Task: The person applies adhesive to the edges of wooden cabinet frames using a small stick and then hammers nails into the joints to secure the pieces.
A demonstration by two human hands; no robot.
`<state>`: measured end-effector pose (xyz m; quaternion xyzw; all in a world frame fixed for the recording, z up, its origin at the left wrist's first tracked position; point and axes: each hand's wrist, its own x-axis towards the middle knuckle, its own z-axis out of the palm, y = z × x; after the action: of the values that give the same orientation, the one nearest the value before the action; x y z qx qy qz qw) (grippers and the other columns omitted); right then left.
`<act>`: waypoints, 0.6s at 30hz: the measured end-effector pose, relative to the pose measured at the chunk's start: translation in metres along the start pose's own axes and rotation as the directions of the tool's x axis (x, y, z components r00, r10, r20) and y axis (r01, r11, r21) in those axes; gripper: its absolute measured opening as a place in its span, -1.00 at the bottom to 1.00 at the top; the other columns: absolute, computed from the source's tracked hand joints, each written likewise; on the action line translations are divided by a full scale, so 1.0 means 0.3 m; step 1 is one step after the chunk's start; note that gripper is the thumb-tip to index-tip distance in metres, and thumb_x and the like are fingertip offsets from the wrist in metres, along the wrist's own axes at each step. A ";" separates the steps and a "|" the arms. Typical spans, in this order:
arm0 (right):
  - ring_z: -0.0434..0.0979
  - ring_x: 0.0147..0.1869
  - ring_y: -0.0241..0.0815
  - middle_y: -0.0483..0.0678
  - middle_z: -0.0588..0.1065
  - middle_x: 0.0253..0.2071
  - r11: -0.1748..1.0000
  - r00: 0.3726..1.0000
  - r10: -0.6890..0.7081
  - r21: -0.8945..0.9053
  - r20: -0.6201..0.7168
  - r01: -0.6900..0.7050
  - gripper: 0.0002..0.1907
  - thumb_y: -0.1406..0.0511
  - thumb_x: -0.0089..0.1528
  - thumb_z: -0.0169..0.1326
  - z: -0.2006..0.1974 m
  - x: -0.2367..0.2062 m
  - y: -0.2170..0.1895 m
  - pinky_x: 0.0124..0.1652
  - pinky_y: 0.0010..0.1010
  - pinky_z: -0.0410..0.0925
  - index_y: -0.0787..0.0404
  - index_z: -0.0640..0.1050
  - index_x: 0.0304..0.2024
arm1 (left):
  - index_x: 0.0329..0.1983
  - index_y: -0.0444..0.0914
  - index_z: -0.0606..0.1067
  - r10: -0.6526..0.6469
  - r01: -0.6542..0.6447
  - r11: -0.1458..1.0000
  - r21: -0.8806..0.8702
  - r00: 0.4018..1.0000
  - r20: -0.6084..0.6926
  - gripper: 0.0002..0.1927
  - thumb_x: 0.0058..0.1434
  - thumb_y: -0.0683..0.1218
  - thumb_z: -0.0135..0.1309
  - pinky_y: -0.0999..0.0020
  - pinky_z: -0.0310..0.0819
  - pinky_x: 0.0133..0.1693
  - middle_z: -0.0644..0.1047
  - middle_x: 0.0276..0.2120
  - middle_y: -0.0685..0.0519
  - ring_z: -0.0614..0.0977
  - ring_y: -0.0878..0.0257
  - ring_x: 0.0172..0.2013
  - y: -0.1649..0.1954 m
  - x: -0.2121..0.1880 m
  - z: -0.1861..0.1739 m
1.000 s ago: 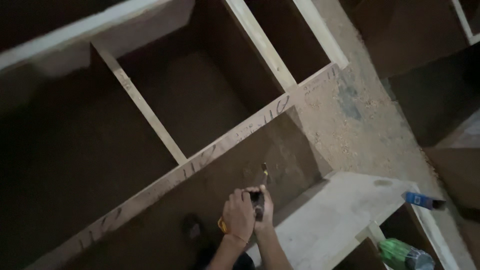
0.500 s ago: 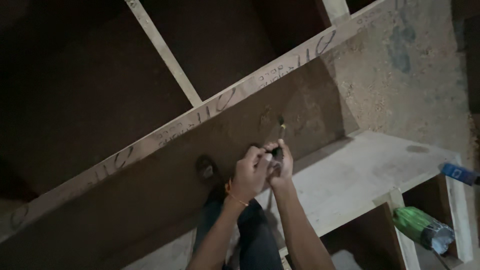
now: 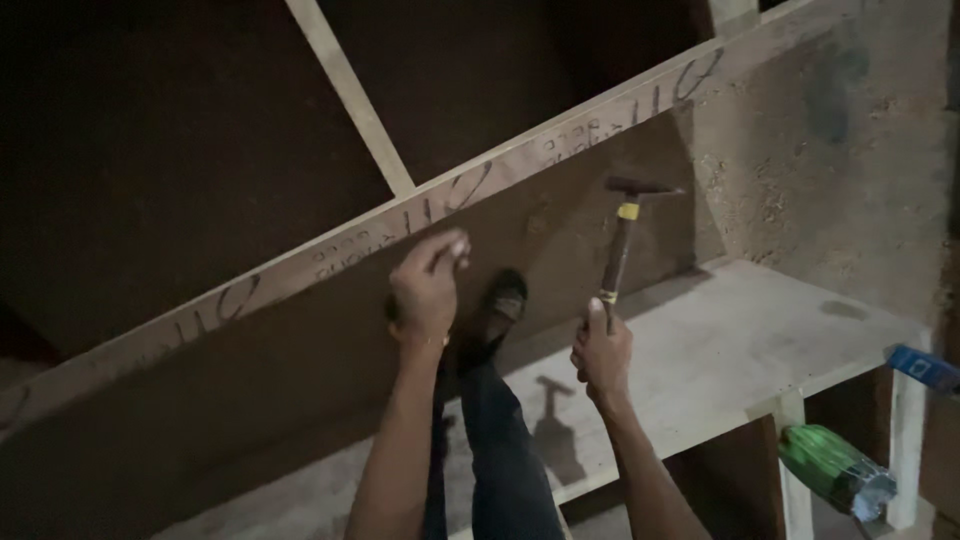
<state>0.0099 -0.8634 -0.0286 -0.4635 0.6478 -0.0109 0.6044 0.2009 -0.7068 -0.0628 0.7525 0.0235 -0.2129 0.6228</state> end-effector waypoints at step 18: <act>0.30 -0.60 -0.48 -0.23 0.38 -0.61 0.951 0.942 -0.269 -0.100 0.199 0.293 -0.78 0.24 0.23 0.27 0.140 -0.129 -0.101 -0.59 -0.56 0.16 0.29 0.59 -0.27 | -0.13 -0.31 0.61 0.097 -0.122 0.974 0.193 0.987 0.132 -0.83 0.24 -0.17 0.25 0.29 0.62 -0.17 0.68 -0.19 -0.11 0.75 0.11 -0.18 0.208 -0.183 0.045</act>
<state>0.0547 -0.8341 0.0073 -0.5884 0.5160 -0.0128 0.6224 0.1658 -0.7209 0.0125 0.7972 -0.0775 -0.2247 0.5549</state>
